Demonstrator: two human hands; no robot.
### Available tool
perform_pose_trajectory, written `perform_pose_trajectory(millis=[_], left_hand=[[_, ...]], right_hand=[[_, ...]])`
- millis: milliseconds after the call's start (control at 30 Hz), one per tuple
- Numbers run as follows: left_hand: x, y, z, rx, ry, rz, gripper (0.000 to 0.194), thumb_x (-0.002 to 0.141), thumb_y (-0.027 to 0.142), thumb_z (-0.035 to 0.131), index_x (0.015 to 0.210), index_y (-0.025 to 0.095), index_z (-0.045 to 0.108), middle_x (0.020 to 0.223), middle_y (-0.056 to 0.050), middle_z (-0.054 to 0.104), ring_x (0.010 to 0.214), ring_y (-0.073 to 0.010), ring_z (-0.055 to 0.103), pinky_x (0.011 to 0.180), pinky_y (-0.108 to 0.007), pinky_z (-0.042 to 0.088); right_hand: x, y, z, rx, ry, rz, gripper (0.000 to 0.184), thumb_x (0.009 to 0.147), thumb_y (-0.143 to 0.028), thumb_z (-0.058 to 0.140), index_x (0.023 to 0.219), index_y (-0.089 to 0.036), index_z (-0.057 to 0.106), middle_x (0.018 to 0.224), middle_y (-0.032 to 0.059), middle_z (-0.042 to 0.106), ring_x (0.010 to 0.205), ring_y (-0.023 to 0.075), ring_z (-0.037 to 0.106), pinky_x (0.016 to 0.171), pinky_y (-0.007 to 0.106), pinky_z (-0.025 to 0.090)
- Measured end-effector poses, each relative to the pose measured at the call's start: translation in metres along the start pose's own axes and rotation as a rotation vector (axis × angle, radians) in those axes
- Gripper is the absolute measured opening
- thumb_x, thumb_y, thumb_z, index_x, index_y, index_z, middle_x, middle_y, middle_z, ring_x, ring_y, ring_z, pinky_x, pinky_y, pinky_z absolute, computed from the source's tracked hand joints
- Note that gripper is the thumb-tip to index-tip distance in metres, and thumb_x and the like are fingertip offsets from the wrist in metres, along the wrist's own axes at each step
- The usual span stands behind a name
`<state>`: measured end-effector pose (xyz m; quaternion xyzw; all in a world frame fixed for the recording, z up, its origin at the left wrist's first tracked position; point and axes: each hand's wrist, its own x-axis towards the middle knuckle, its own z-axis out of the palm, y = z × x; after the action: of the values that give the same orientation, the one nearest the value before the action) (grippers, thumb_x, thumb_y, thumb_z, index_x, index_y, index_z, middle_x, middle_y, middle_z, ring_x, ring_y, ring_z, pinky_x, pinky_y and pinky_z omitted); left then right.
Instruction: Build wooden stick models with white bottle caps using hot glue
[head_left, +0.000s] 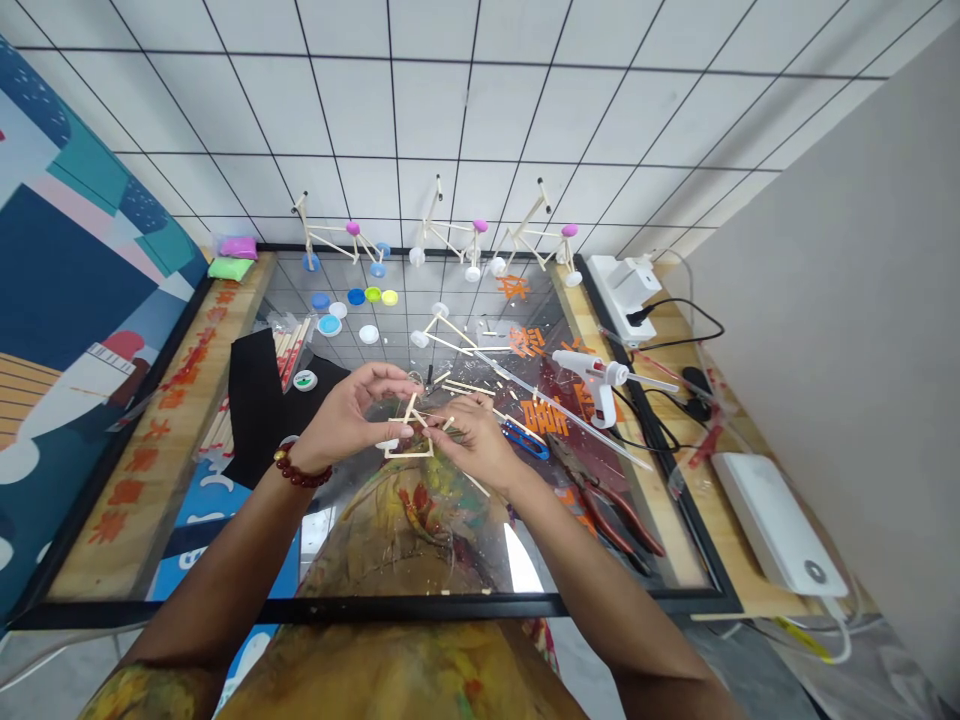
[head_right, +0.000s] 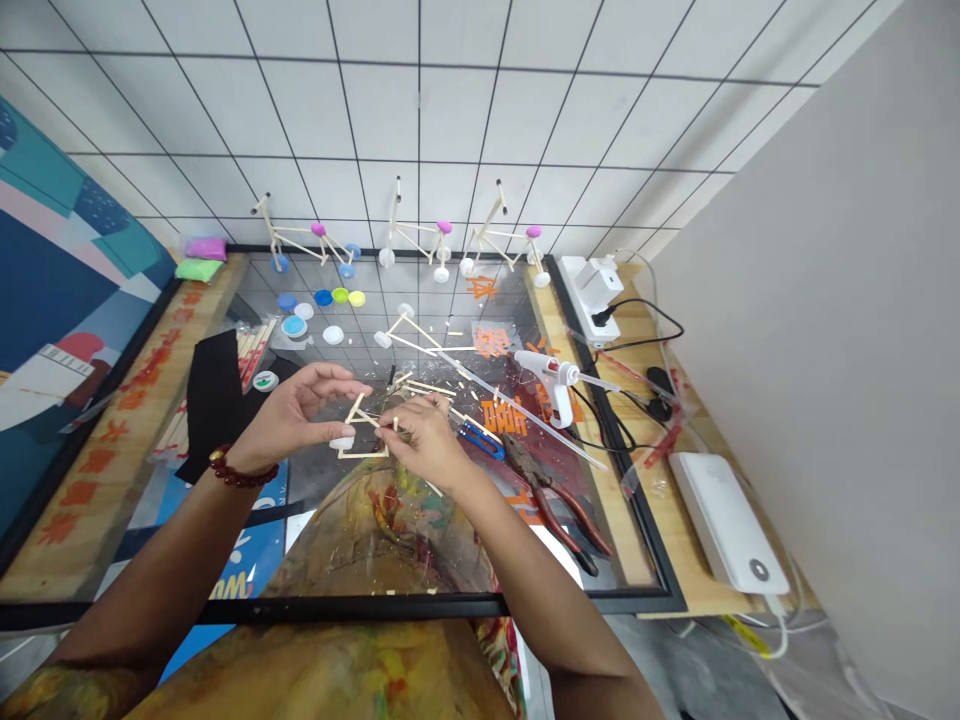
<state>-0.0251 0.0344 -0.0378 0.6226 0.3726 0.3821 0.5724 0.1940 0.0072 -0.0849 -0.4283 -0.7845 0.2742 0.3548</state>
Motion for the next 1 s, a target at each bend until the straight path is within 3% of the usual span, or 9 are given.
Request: perform_pose_trajectory(millis=[233,367,533,633,733,833,900,1000], left_hand=[[0.001,-0.003,0.002,0.021,0.031,0.01,0.055,0.063,0.021,0.09,0.107,0.018,0.057,0.115,-0.014,0.073,0.111,-0.026,0.067,0.099,-0.043,0.05],[-0.004,0.004,0.006,0.267,0.084,0.13,0.06,0.071,0.022,0.084,0.122,0.019,0.053,0.118,-0.013,0.071,0.108,-0.0234,0.066,0.098,-0.041,0.05],[-0.012,0.014,0.015,0.74,0.079,0.306,0.071,0.082,0.015,0.069,0.146,0.024,0.039,0.123,-0.009,0.069,0.11,-0.0243,0.065,0.102,-0.043,0.047],[-0.015,0.016,0.02,0.877,0.047,0.377,0.082,0.085,0.011,0.062,0.156,0.026,0.022,0.126,-0.009,0.066,0.115,-0.0255,0.062,0.103,-0.043,0.046],[-0.016,0.018,0.022,0.922,0.05,0.411,0.089,0.086,0.009,0.059,0.159,0.026,0.012,0.127,-0.01,0.065,0.114,-0.0258,0.06,0.1,-0.043,0.047],[-0.017,0.02,0.023,0.92,0.072,0.403,0.092,0.085,0.01,0.061,0.159,0.026,0.009,0.126,-0.01,0.065,0.112,-0.0264,0.061,0.099,-0.043,0.047],[-0.018,0.021,0.024,0.914,0.08,0.387,0.092,0.084,0.012,0.062,0.159,0.026,0.011,0.126,-0.01,0.066,0.112,-0.0268,0.061,0.098,-0.043,0.046],[-0.018,0.022,0.023,0.91,0.086,0.386,0.09,0.084,0.013,0.063,0.158,0.025,0.014,0.124,-0.009,0.068,0.11,-0.0266,0.062,0.097,-0.042,0.046]], right_hand=[[0.0,-0.001,0.001,0.009,-0.002,0.005,0.008,0.093,-0.027,0.063,0.086,-0.024,0.067,0.083,-0.0007,0.075,0.08,0.0174,0.065,0.091,0.038,0.03],[-0.001,-0.001,-0.001,-0.003,0.001,0.01,0.002,0.088,-0.026,0.067,0.088,-0.024,0.066,0.085,-0.0002,0.075,0.082,0.0183,0.065,0.092,0.04,0.03],[-0.002,-0.008,-0.016,-0.017,0.007,-0.008,0.037,0.077,-0.029,0.071,0.112,-0.026,0.06,0.112,0.0061,0.072,0.107,0.0268,0.062,0.097,0.044,0.031],[-0.001,-0.015,-0.024,-0.028,0.075,-0.022,0.046,0.078,-0.037,0.072,0.12,-0.026,0.057,0.121,0.0092,0.067,0.115,0.0295,0.059,0.099,0.045,0.034],[-0.002,-0.023,-0.026,-0.051,0.199,-0.039,0.041,0.08,-0.038,0.071,0.117,-0.026,0.058,0.12,0.0088,0.066,0.113,0.0291,0.06,0.097,0.045,0.036],[-0.007,-0.03,-0.023,-0.176,0.303,-0.06,0.022,0.084,-0.033,0.067,0.105,-0.029,0.063,0.105,0.0054,0.069,0.104,0.028,0.061,0.096,0.046,0.033],[-0.013,-0.034,-0.02,-0.317,0.302,-0.121,0.01,0.087,-0.028,0.065,0.096,-0.031,0.066,0.097,0.0027,0.07,0.099,0.0265,0.061,0.096,0.048,0.029],[-0.02,-0.039,-0.016,-0.477,0.244,-0.243,0.015,0.091,-0.024,0.062,0.098,-0.036,0.067,0.093,-0.0007,0.072,0.094,0.0231,0.061,0.093,0.048,0.025]])
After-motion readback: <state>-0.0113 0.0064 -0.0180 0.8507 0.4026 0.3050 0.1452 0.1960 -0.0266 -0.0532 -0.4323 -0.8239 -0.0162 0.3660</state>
